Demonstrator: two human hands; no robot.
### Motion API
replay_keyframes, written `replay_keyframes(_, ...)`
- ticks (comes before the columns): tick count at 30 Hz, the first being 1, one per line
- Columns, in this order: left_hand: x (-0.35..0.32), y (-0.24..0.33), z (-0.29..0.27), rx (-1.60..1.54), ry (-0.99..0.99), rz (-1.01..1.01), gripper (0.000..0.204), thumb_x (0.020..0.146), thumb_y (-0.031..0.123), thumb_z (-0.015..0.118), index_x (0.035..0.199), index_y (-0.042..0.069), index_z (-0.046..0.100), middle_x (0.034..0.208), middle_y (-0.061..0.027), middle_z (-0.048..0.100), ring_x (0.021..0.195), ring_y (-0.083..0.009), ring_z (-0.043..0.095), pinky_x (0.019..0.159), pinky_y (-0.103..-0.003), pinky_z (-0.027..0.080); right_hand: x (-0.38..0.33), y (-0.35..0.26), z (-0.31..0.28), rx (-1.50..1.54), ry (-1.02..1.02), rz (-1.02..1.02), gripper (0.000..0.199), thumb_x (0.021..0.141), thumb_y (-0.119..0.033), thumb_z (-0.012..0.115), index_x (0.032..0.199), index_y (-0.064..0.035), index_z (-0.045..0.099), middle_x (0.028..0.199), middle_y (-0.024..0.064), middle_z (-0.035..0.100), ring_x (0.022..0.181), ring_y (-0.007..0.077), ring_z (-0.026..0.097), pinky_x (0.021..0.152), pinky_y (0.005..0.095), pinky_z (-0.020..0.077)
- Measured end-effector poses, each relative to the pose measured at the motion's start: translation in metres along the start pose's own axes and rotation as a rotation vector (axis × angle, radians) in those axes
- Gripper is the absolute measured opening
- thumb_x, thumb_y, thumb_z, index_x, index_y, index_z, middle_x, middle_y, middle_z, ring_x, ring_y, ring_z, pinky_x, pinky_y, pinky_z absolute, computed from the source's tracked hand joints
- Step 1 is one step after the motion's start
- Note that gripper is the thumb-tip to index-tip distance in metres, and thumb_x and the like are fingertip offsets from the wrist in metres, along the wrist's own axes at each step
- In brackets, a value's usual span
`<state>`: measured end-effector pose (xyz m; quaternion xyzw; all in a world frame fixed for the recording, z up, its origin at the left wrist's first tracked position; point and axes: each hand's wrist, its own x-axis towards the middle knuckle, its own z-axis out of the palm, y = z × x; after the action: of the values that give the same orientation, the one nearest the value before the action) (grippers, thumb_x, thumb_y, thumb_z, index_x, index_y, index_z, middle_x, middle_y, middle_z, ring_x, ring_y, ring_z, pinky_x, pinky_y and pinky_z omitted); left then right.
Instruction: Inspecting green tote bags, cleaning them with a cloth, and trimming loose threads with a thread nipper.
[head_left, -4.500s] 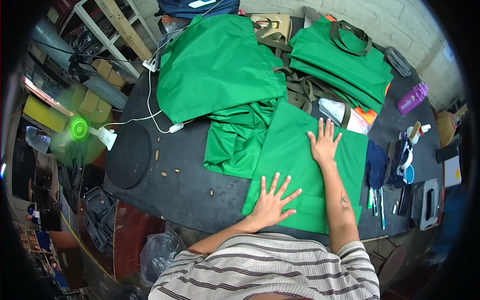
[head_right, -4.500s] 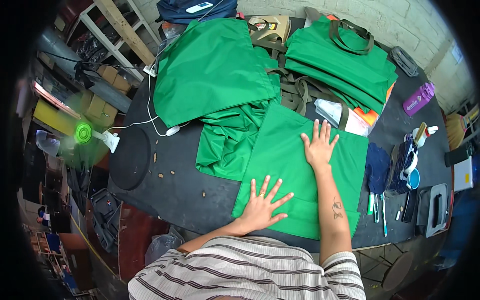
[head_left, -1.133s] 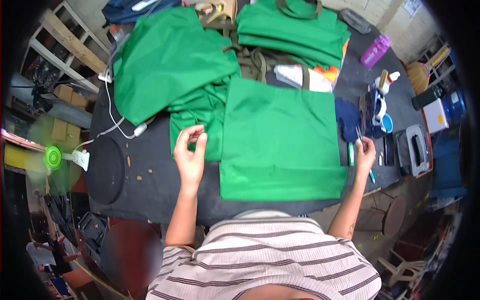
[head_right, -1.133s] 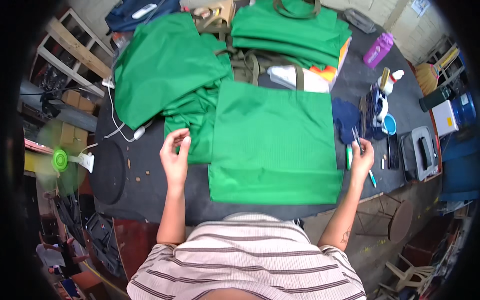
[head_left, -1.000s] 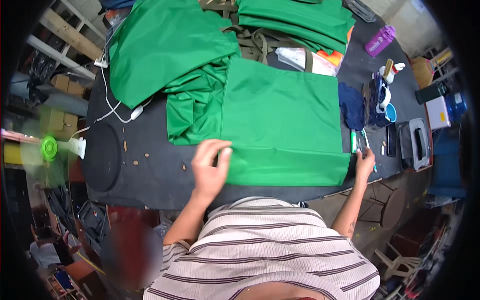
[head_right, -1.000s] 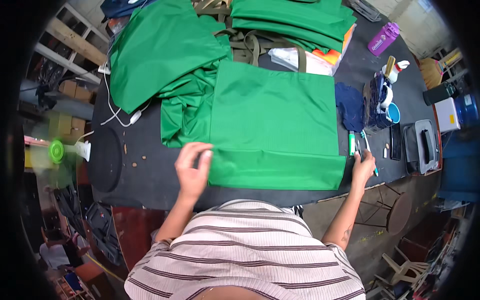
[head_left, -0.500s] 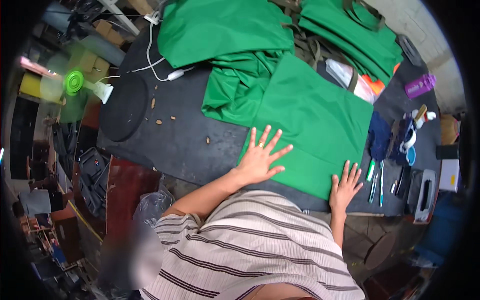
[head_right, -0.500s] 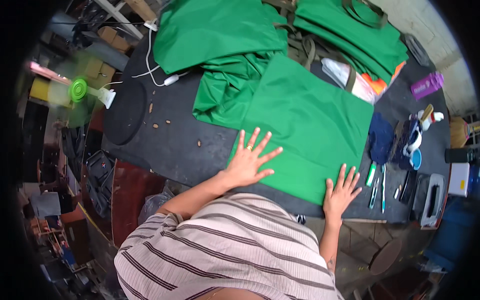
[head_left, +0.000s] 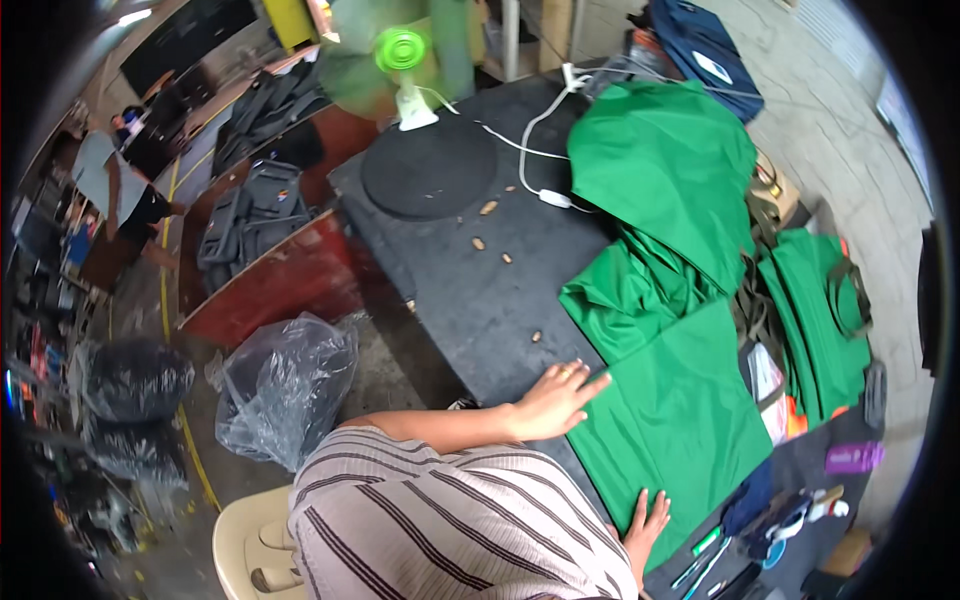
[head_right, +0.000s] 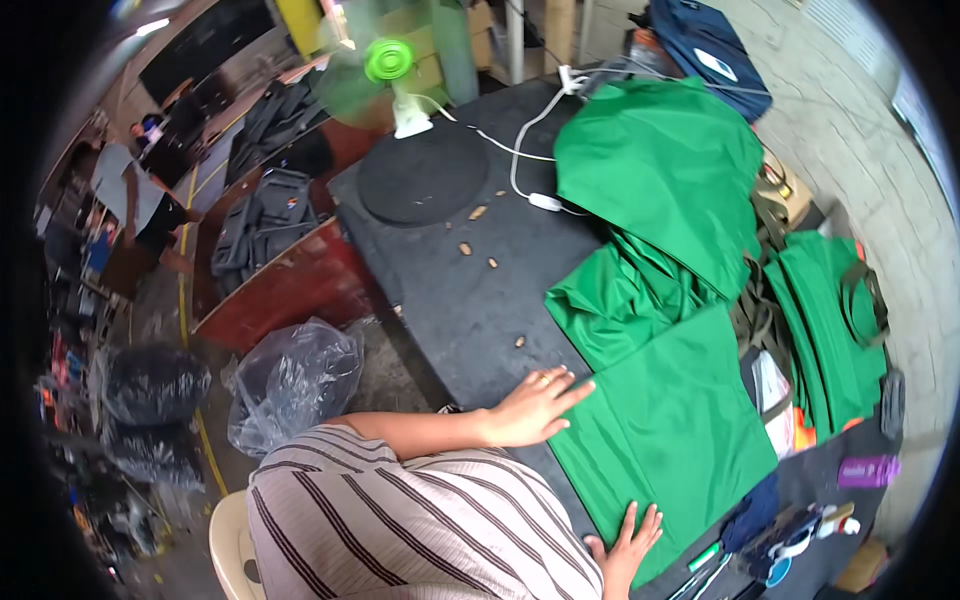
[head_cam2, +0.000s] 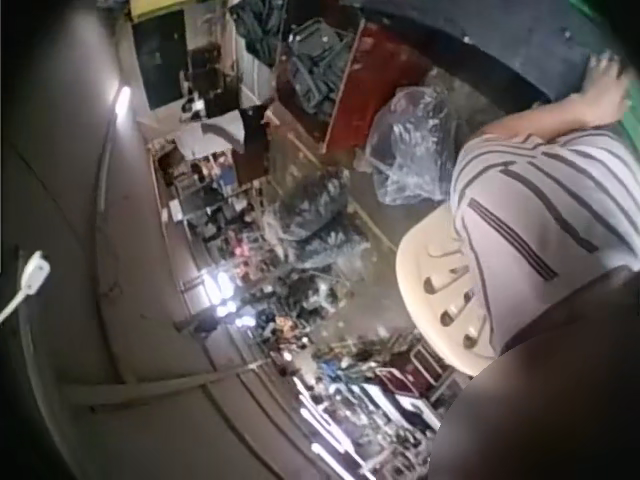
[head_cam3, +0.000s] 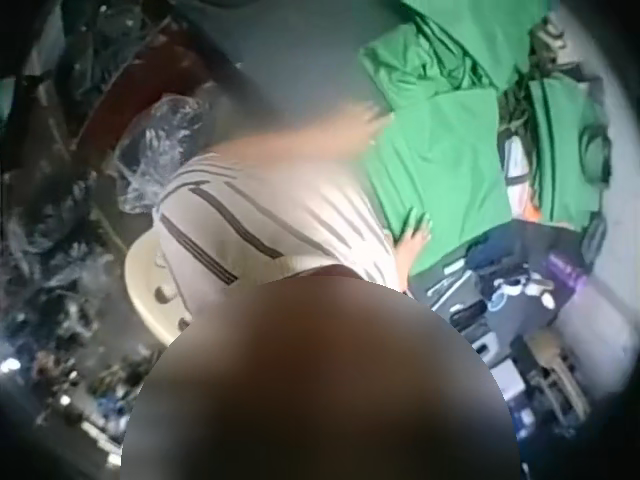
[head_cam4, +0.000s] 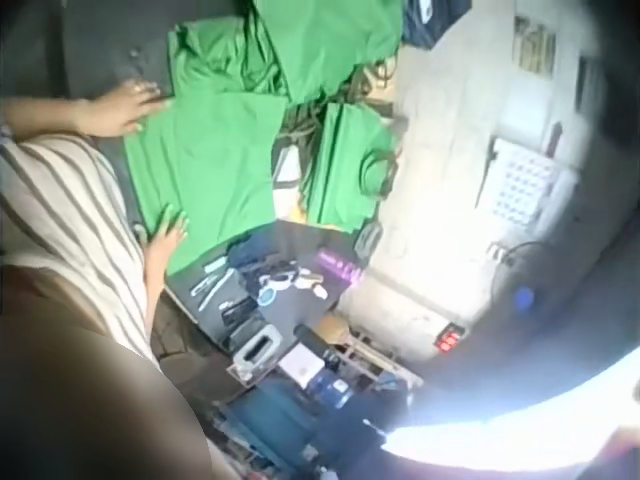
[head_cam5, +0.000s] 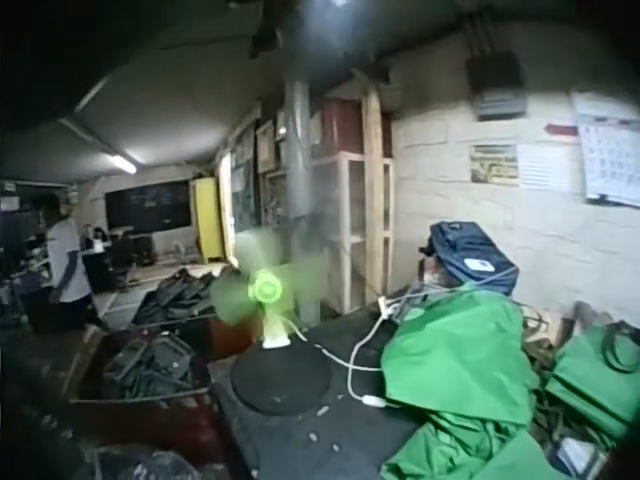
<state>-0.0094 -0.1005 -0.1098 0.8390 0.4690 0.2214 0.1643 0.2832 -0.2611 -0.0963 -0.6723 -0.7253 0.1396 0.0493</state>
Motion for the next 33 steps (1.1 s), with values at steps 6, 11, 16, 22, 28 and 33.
replay_keyframes(6,0.013,0.011,-0.011,-0.466,0.019,-0.169,0.067,0.077,0.009,0.065,0.138,0.015,0.038,0.096,-0.0186,0.046,0.093,-0.0322,0.048,0.085,-0.04,0.039,0.0,-0.002,-0.024,0.098,-0.086,0.017,0.085,0.067,-0.028,0.072,0.141,-0.0066,0.034,0.146,0.0214,0.025,0.134,0.0427,0.022,0.11,0.0547,0.0176)
replay_keyframes(11,0.039,0.009,-0.035,-1.175,-0.278,-0.242,0.07,0.08,-0.005,0.057,0.142,0.017,0.033,0.145,-0.0087,0.035,0.132,-0.021,0.033,0.108,-0.033,0.027,-0.007,-0.028,-0.046,-0.114,-0.062,0.137,0.09,0.058,0.002,0.06,0.142,-0.0083,0.03,0.143,0.0227,0.029,0.134,0.0413,0.025,0.11,0.055,0.017)
replay_keyframes(16,0.095,0.038,-0.1,-1.281,-0.411,-0.15,0.019,0.081,0.006,0.06,0.098,0.003,0.067,0.086,0.0022,0.06,0.077,-0.005,0.051,0.071,-0.02,0.04,-0.007,0.01,-0.114,0.204,0.134,0.247,0.057,0.061,0.015,0.044,0.114,-0.0004,0.06,0.109,0.022,0.061,0.104,0.0366,0.058,0.094,0.0406,0.0443)
replay_keyframes(22,0.179,0.098,-0.194,-1.52,-0.431,0.196,0.035,0.088,0.021,0.052,0.106,-0.008,0.058,0.094,-0.0113,0.065,0.082,-0.0131,0.062,0.078,-0.023,0.048,-0.011,-0.034,-0.314,-0.101,0.545,0.15,0.043,0.059,0.012,0.042,0.096,0.0035,0.063,0.085,0.0225,0.064,0.086,0.0373,0.064,0.079,0.0365,0.0493)
replay_keyframes(28,0.388,0.096,-0.172,-1.386,-0.628,-0.218,0.019,0.087,0.03,0.059,0.092,0.012,0.063,0.092,-0.0039,0.063,0.083,-0.0187,0.057,0.081,-0.038,0.045,0.138,0.118,-0.376,-0.163,0.184,0.141,0.04,0.069,0.001,0.062,0.108,0.0002,0.059,0.099,0.0216,0.062,0.098,0.0351,0.057,0.089,0.0385,0.0445)
replay_keyframes(33,0.503,0.188,-0.186,-1.353,0.016,0.567,0.026,0.08,0.006,0.06,0.105,0.002,0.064,0.1,-0.0059,0.065,0.094,-0.0177,0.056,0.085,-0.031,0.043,0.163,0.126,-0.479,-0.485,1.107,0.551,0.052,0.075,0.0,0.044,0.115,-0.028,0.061,0.1,0.0166,0.065,0.091,0.0349,0.063,0.078,0.0409,0.051)
